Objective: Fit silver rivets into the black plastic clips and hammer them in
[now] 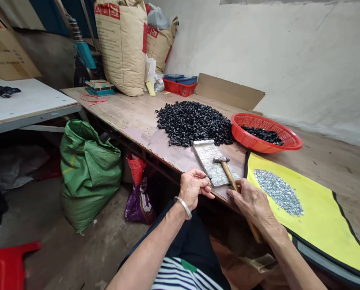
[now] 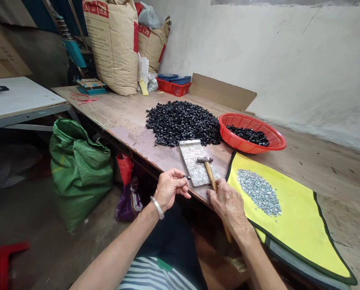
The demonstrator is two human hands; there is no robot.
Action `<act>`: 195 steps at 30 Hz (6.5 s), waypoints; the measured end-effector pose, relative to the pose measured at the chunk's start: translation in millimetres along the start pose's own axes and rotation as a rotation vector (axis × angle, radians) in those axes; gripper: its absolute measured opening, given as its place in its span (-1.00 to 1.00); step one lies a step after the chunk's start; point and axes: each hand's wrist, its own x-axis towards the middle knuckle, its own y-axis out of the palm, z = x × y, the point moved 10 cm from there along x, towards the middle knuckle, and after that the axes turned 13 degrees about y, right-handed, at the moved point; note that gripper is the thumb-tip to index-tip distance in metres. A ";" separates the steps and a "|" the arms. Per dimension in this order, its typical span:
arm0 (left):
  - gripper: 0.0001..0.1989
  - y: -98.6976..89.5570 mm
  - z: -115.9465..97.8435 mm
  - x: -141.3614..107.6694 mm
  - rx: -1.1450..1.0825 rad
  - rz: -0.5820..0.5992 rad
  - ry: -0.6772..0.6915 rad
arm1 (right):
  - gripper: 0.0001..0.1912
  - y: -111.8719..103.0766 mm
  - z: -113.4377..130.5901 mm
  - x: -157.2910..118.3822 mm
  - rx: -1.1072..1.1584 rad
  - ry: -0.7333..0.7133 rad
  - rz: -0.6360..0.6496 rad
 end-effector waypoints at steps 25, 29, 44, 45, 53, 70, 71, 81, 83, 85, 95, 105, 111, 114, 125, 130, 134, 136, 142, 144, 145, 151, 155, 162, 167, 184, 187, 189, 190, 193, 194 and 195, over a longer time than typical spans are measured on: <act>-0.78 -2.5 13.2 23.4 0.279 -0.183 -0.052 | -0.71 -8.4 23.5 -54.6 -0.370 -0.436 -0.275; -0.78 -5.7 11.0 22.8 0.291 -0.195 -0.049 | -0.73 1.7 21.8 -60.8 -0.466 -0.462 -0.279; -0.78 -8.0 13.7 23.9 0.337 -0.208 -0.065 | -0.64 -16.3 45.4 -95.0 -0.447 -0.619 -0.555; -0.78 -8.1 13.9 24.0 0.343 -0.209 -0.066 | -0.65 -13.0 44.6 -94.8 -0.480 -0.609 -0.559; -0.78 -7.8 14.4 25.2 0.355 -0.204 -0.081 | -0.69 4.8 33.8 -81.5 -0.711 -0.552 -0.445; -0.79 -9.6 17.6 28.1 0.338 -0.199 -0.048 | -0.66 -24.5 52.9 -104.5 -0.448 -0.582 -0.668; -0.79 -9.6 17.7 28.4 0.337 -0.199 -0.045 | -0.65 -24.0 53.6 -105.6 -0.449 -0.580 -0.686; -0.79 -8.5 17.7 28.1 0.344 -0.189 -0.053 | -0.69 -3.5 46.7 -98.6 -0.644 -0.572 -0.709; -0.78 -8.6 16.2 27.3 0.348 -0.193 -0.056 | -0.75 5.3 42.9 -93.0 -0.731 -0.551 -0.640; -0.77 -8.1 14.7 26.5 0.350 -0.193 -0.058 | -0.79 14.7 39.4 -88.4 -0.808 -0.540 -0.557; -0.77 -8.4 16.8 27.8 0.332 -0.199 -0.056 | -0.78 21.5 27.2 -72.2 -0.712 -0.410 -0.448; -0.82 -24.4 -10.1 -4.2 0.153 -0.083 -0.002 | -0.53 33.2 4.2 -15.9 0.055 -0.067 0.152; -0.83 -44.3 -45.7 -49.8 0.149 0.042 0.060 | -0.84 18.5 19.7 -16.6 -0.294 -0.106 -0.099; -0.86 -48.7 -59.0 -67.2 0.226 0.024 0.063 | -0.87 8.9 36.2 -40.3 -0.529 -0.238 -0.310; -0.91 -51.5 -65.7 -89.2 0.410 0.054 0.129 | -0.71 98.5 27.7 -126.1 0.649 -0.001 0.585; -0.92 -56.9 -65.1 -91.7 0.359 0.038 0.163 | -0.75 104.6 18.0 -127.0 0.830 0.089 0.570; -0.93 -59.3 -65.8 -93.1 0.329 0.033 0.201 | -0.76 102.5 19.1 -130.1 0.878 0.104 0.568; -0.92 -61.0 -63.7 -93.2 0.303 0.032 0.192 | -0.76 101.4 19.7 -131.6 0.893 0.112 0.563; -0.83 -61.1 -40.6 -91.0 0.005 0.042 0.005 | -0.73 105.3 15.0 -131.9 0.896 0.177 0.569; -0.82 -62.0 -31.4 -90.9 -0.073 0.031 -0.076 | -0.73 107.3 12.9 -131.2 0.890 0.194 0.569; -0.81 -62.7 -27.9 -90.9 -0.098 0.024 -0.104 | -0.73 108.3 11.7 -130.9 0.888 0.203 0.568; -0.81 -66.4 -21.0 -90.6 -0.123 0.003 -0.145 | -0.70 112.5 7.6 -129.2 0.876 0.232 0.569; -0.82 -67.5 -22.1 -91.0 -0.042 -0.013 -0.128 | -0.73 115.2 6.4 -127.1 0.839 0.208 0.563; -0.90 -66.1 -35.4 -89.0 0.368 0.080 0.063 | -0.84 103.9 3.6 -118.7 0.560 0.095 0.434; -0.88 -58.1 -21.6 -87.7 0.321 0.174 0.036 | -0.87 93.2 6.7 -120.8 0.507 0.063 0.449; -0.87 -88.9 95.1 -81.4 0.852 0.427 -0.260 | -0.86 11.4 8.7 -54.4 0.337 0.057 0.561; -0.87 -87.8 92.7 -80.5 0.837 0.403 -0.286 | -0.89 -29.7 22.8 -7.3 0.338 0.043 0.459; -0.88 -87.9 92.1 -79.5 0.832 0.396 -0.290 | -0.87 -73.8 40.8 29.0 0.392 0.003 0.294; -0.88 -88.5 92.3 -79.0 0.831 0.392 -0.289 | -0.86 -96.8 50.6 45.1 0.436 -0.026 0.208; -0.88 -92.1 94.5 -78.1 0.819 0.375 -0.294 | -0.85 -146.2 70.0 77.4 0.544 -0.069 0.032; -0.88 -93.4 95.2 -78.3 0.813 0.369 -0.299 | -0.86 -156.2 71.9 82.0 0.573 -0.076 -0.019; -0.88 -94.2 95.7 -78.6 0.806 0.366 -0.305 | -0.89 -163.0 71.5 83.5 0.598 -0.083 -0.067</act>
